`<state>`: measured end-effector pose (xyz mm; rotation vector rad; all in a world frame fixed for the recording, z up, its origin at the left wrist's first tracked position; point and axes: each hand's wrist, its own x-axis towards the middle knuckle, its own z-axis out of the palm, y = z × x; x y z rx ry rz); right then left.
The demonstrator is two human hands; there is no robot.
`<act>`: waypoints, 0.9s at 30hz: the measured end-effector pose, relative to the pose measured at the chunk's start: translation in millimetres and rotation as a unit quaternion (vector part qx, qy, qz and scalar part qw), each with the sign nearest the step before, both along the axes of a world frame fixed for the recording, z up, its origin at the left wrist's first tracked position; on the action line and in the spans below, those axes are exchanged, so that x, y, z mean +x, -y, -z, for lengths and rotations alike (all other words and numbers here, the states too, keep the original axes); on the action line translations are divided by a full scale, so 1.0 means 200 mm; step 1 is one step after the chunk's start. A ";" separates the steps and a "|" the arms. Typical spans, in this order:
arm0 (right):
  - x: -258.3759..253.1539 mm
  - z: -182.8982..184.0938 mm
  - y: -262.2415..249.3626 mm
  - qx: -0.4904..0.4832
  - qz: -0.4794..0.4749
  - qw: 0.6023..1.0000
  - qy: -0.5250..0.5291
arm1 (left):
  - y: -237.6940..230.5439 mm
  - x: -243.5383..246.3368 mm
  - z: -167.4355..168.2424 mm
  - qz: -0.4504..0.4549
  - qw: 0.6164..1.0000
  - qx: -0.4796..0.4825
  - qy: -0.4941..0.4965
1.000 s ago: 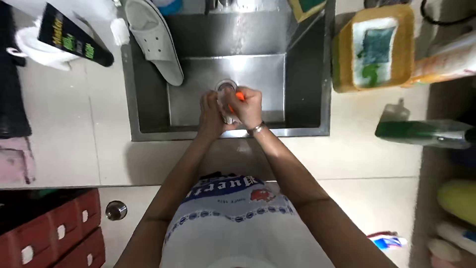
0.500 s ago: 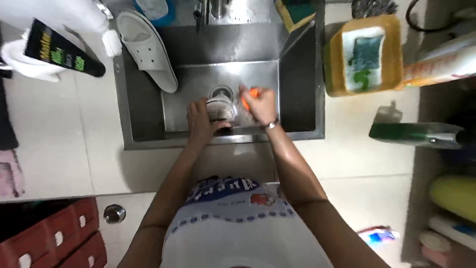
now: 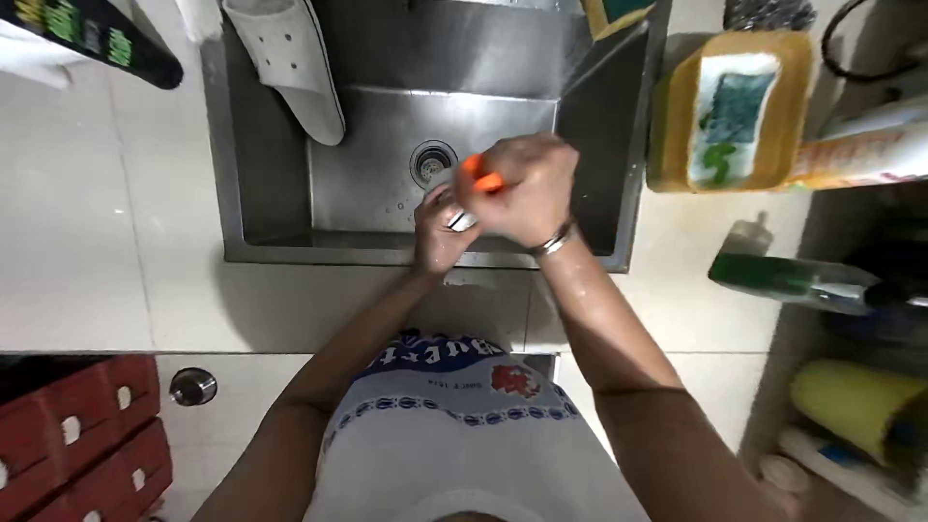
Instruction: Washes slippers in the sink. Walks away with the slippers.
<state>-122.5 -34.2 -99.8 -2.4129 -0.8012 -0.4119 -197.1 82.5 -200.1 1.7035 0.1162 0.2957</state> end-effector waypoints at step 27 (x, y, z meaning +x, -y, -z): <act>1.00 -0.05 -0.12 -0.225 0.190 0.917 -0.269 | -0.53 0.50 -0.23 0.058 0.985 0.085 -0.139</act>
